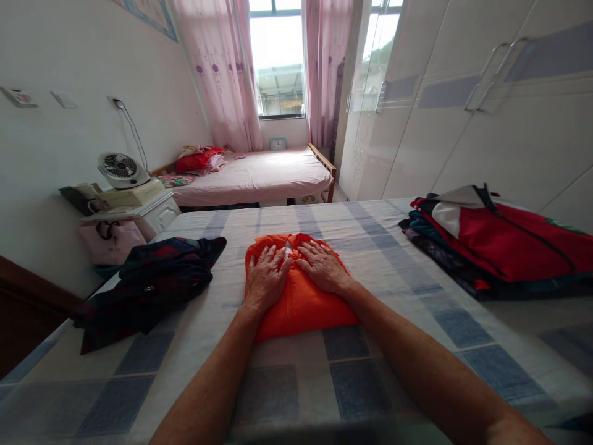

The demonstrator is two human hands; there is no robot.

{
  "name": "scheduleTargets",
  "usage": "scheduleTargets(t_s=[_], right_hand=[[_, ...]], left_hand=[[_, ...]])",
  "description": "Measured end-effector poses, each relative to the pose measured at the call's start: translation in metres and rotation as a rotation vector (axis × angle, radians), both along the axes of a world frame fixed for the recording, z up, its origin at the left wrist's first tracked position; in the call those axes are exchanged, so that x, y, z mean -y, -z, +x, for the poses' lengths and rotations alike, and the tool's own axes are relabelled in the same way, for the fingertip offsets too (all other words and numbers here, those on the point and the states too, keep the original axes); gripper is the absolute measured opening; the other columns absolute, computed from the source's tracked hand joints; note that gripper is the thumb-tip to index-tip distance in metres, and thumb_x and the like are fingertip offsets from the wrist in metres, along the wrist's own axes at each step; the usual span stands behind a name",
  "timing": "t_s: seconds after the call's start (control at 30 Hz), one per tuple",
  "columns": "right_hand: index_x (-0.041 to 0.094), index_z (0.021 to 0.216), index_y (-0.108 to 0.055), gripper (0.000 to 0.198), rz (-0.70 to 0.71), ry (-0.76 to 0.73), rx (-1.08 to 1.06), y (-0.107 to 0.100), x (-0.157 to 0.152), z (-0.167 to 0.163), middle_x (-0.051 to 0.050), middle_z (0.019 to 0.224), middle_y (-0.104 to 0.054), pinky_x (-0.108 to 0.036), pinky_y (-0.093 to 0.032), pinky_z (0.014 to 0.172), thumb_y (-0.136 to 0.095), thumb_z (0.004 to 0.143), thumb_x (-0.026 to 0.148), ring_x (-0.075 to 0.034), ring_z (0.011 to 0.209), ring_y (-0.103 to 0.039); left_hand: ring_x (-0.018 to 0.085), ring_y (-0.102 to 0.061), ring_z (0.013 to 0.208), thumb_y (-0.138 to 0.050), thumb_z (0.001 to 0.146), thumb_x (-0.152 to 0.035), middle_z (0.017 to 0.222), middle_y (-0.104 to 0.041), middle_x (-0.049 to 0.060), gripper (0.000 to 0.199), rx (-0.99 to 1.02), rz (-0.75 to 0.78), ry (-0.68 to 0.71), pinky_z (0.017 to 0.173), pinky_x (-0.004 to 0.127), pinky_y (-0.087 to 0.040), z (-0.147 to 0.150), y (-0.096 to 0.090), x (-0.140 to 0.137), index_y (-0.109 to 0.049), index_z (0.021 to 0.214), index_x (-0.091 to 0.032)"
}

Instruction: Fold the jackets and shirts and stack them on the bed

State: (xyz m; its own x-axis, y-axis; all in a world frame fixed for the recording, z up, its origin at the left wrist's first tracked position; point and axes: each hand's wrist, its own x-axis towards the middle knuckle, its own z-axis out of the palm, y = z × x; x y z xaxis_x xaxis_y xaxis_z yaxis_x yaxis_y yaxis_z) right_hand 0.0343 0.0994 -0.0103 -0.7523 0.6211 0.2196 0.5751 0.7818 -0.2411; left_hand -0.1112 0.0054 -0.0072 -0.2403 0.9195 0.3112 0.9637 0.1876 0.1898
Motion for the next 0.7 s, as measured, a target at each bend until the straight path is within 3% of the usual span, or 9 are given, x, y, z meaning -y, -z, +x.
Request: scheduleTargets(t_s=[0.7], right_hand=[[0.016, 0.136, -0.046, 0.054, 0.005, 0.001, -0.014, 0.0019, -0.002, 0.0009, -0.008, 0.146, -0.039, -0.036, -0.013, 0.113, -0.024, 0.096, 0.045, -0.018, 0.139, -0.025]], left_hand=[[0.023, -0.032, 0.137, -0.026, 0.095, -0.046, 0.144, -0.043, 0.007, 0.05, 0.054, -0.007, -0.004, 0.111, 0.048, -0.021, -0.0007, 0.0, -0.0004, -0.049, 0.133, -0.023]])
